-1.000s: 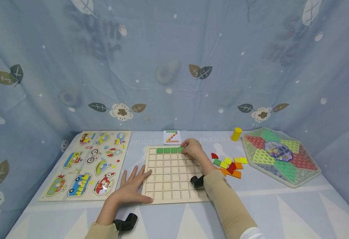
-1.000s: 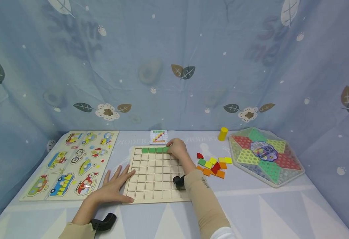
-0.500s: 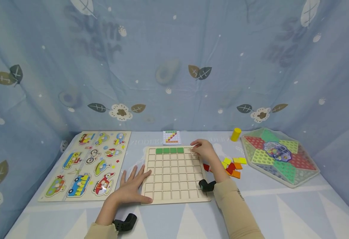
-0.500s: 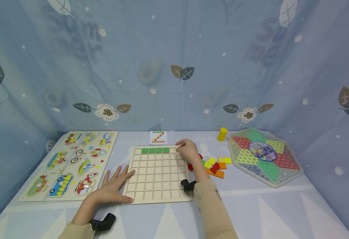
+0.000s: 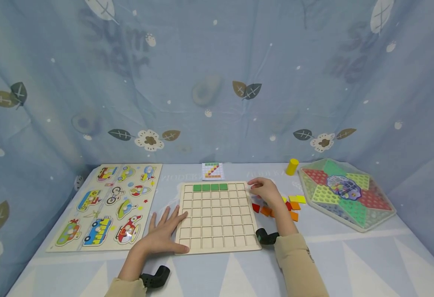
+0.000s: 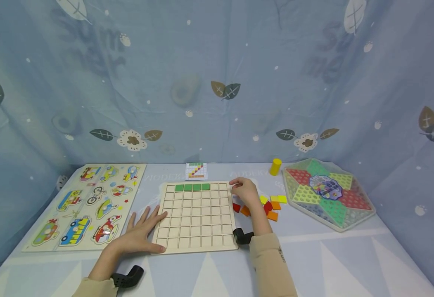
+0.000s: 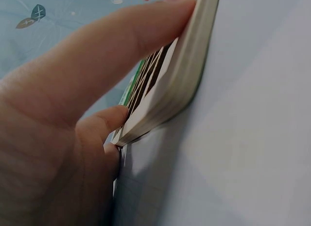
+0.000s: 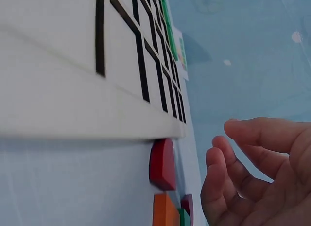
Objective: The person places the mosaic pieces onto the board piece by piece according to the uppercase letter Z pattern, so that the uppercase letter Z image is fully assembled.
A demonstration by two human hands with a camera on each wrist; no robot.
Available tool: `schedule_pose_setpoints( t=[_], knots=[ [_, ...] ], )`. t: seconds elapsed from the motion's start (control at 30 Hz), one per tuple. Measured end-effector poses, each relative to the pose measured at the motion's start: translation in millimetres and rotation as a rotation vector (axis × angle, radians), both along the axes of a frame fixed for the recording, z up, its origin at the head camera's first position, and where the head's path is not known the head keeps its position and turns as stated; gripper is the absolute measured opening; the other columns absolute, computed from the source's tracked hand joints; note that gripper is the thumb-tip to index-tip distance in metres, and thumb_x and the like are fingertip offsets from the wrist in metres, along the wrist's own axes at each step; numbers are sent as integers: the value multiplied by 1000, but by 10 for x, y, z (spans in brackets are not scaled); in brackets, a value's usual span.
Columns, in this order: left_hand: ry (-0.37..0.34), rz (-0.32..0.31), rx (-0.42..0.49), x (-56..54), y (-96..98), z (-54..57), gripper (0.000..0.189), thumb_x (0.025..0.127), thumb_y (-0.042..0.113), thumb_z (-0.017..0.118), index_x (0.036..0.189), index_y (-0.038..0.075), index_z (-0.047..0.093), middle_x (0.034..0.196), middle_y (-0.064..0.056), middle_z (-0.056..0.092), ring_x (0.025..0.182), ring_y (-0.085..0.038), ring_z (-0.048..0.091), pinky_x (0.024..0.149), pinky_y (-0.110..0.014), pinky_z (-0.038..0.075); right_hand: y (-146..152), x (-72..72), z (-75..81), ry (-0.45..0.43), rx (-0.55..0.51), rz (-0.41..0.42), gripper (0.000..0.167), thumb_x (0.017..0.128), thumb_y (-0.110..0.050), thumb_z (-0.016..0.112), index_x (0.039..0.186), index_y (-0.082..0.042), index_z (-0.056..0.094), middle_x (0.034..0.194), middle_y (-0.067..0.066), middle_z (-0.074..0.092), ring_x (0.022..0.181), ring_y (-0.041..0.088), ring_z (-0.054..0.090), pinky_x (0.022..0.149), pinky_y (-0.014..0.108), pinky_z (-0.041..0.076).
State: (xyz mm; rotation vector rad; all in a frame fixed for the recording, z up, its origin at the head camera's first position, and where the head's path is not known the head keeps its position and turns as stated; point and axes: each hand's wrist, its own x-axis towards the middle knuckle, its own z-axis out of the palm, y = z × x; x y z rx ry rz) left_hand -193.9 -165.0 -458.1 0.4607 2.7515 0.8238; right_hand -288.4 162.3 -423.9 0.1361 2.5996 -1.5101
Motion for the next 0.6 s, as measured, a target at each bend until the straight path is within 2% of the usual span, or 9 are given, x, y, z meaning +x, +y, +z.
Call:
schedule_pose_setpoints(
  t=[0.2, 0.43, 0.6],
  knots=[
    [-1, 1, -5, 1, 4, 7, 106, 56, 59, 76, 143, 13, 36, 154, -14, 13, 140, -40, -3, 103, -61, -15, 131, 31, -29, -8, 26, 2, 23, 87, -4, 58, 109, 1, 61, 99, 14, 60, 78, 24, 51, 68, 30, 48],
    [-4, 0, -3, -2, 6, 9, 107, 56, 59, 77, 143, 13, 36, 154, -14, 12, 140, -40, -3, 103, -61, -16, 278, 41, -27, -65, 185, 1, 30, 72, 13, 59, 97, -2, 65, 93, 11, 60, 80, 24, 50, 61, 26, 46],
    [0, 3, -3, -5, 9, 9, 106, 55, 58, 77, 142, 12, 37, 154, -14, 13, 140, -41, -2, 103, -61, -16, 333, 55, -21, -114, 240, -4, 28, 72, 12, 62, 94, -5, 65, 95, 10, 62, 78, 25, 50, 60, 26, 46]
  ],
)
